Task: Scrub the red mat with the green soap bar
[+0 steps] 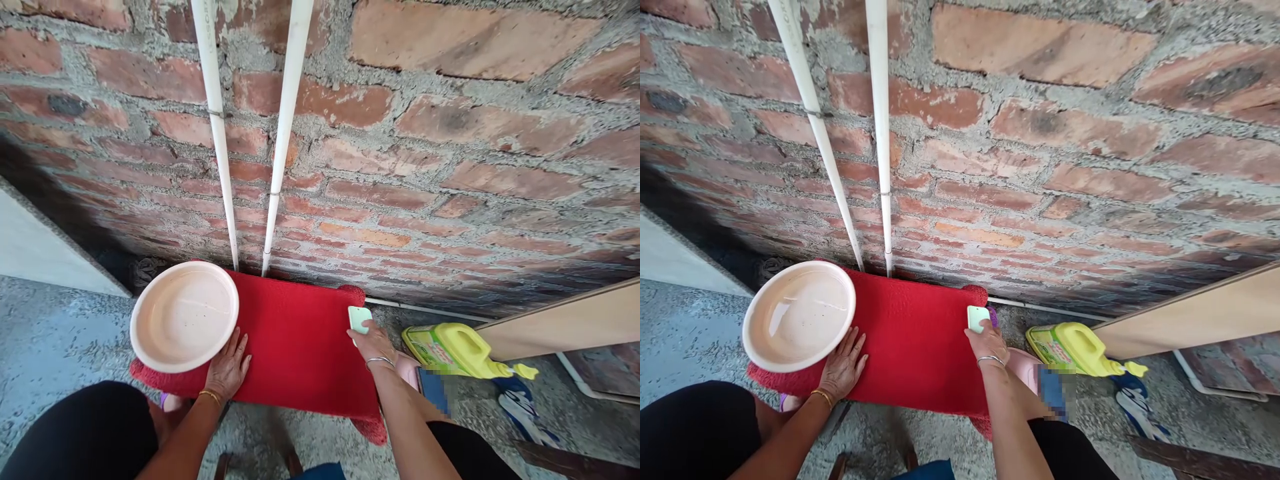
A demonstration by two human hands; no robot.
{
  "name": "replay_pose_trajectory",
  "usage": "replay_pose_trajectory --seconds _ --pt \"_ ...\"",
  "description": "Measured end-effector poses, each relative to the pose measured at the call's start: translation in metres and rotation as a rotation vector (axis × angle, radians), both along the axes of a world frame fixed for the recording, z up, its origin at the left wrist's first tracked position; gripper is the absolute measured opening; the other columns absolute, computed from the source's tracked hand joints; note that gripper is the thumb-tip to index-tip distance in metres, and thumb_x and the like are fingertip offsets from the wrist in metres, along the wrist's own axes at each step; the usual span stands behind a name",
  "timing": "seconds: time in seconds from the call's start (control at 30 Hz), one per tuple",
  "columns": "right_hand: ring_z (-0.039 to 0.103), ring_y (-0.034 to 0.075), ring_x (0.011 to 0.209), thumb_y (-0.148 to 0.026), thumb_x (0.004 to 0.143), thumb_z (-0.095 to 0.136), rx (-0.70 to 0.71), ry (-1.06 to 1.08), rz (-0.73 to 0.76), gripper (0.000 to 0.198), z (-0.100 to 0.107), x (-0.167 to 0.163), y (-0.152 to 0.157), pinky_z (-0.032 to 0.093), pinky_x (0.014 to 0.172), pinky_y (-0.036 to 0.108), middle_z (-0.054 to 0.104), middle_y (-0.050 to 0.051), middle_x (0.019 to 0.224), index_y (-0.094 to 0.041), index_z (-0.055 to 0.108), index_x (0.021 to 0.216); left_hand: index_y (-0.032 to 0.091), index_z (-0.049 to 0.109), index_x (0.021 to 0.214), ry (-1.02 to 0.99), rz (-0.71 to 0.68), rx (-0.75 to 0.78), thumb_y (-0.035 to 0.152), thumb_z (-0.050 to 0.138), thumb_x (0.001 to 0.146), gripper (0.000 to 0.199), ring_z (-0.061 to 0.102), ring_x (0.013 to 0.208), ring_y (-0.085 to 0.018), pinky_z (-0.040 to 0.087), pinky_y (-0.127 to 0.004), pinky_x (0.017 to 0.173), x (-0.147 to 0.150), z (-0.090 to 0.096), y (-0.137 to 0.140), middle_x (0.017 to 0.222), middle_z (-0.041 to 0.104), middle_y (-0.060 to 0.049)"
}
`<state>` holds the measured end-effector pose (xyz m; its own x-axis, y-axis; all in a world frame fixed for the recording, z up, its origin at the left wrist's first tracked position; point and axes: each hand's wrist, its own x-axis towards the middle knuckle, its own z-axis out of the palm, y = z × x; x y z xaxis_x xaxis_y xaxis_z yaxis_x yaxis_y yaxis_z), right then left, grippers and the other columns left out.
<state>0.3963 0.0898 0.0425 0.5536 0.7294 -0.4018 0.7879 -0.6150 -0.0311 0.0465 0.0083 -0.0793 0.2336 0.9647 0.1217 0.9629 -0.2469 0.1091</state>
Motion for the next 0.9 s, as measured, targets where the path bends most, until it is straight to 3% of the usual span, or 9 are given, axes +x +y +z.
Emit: replay_pose_trajectory --seconds 0.1,0.33,0.47,0.53,0.63,0.9 --pt "0.06 0.023 0.1 -0.048 0.078 0.055 0.066 0.07 0.104 0.045 -0.001 -0.046 0.009 0.043 0.081 0.031 0.058 0.008 0.111 -0.027 0.053 0.118 0.02 0.053 0.131 -0.006 -0.001 0.007 0.039 0.039 0.09 0.048 0.041 0.132 -0.027 0.036 -0.042 0.108 0.0 -0.001 0.0 0.143 0.045 -0.011" --pt "0.058 0.021 0.097 -0.043 0.073 0.062 0.129 0.26 0.564 0.043 -0.018 -0.205 0.045 0.041 0.082 0.031 0.056 0.006 0.11 -0.028 0.057 0.114 0.018 0.053 0.13 0.014 -0.005 0.066 0.037 0.04 0.09 0.046 0.04 0.133 -0.025 0.034 -0.043 0.109 0.001 0.0 0.0 0.141 0.048 -0.012" --pt "0.056 0.024 0.102 -0.04 0.077 0.059 0.171 0.268 0.727 0.04 -0.028 -0.244 0.059 0.04 0.084 0.034 0.056 0.01 0.112 -0.024 0.057 0.114 0.018 0.055 0.129 0.006 -0.001 0.062 0.037 0.039 0.091 0.046 0.042 0.132 -0.026 0.034 -0.043 0.109 0.0 -0.001 0.0 0.14 0.05 -0.012" --pt "0.055 0.025 0.102 -0.039 0.076 0.06 0.16 0.247 0.739 0.041 -0.031 -0.239 0.065 0.039 0.085 0.035 0.055 0.011 0.113 -0.024 0.056 0.115 0.018 0.054 0.13 0.0 0.0 0.052 0.038 0.039 0.091 0.047 0.041 0.132 -0.025 0.034 -0.042 0.11 0.0 -0.001 0.0 0.141 0.049 -0.012" --pt "0.056 0.024 0.101 -0.041 0.075 0.06 0.118 0.197 0.676 0.044 -0.032 -0.205 0.071 0.04 0.083 0.034 0.055 0.01 0.113 -0.025 0.056 0.116 0.019 0.053 0.131 0.001 -0.008 0.05 0.037 0.04 0.09 0.047 0.04 0.133 -0.025 0.034 -0.042 0.11 0.0 0.0 0.0 0.142 0.047 -0.012" --pt "0.06 0.021 0.097 -0.048 0.079 0.055 0.016 0.046 0.287 0.046 -0.023 -0.049 0.054 0.042 0.08 0.031 0.056 0.008 0.111 -0.026 0.052 0.12 0.019 0.055 0.13 0.005 -0.016 0.051 0.037 0.042 0.089 0.046 0.044 0.13 -0.027 0.037 -0.041 0.107 0.0 0.003 0.001 0.141 0.048 -0.012"
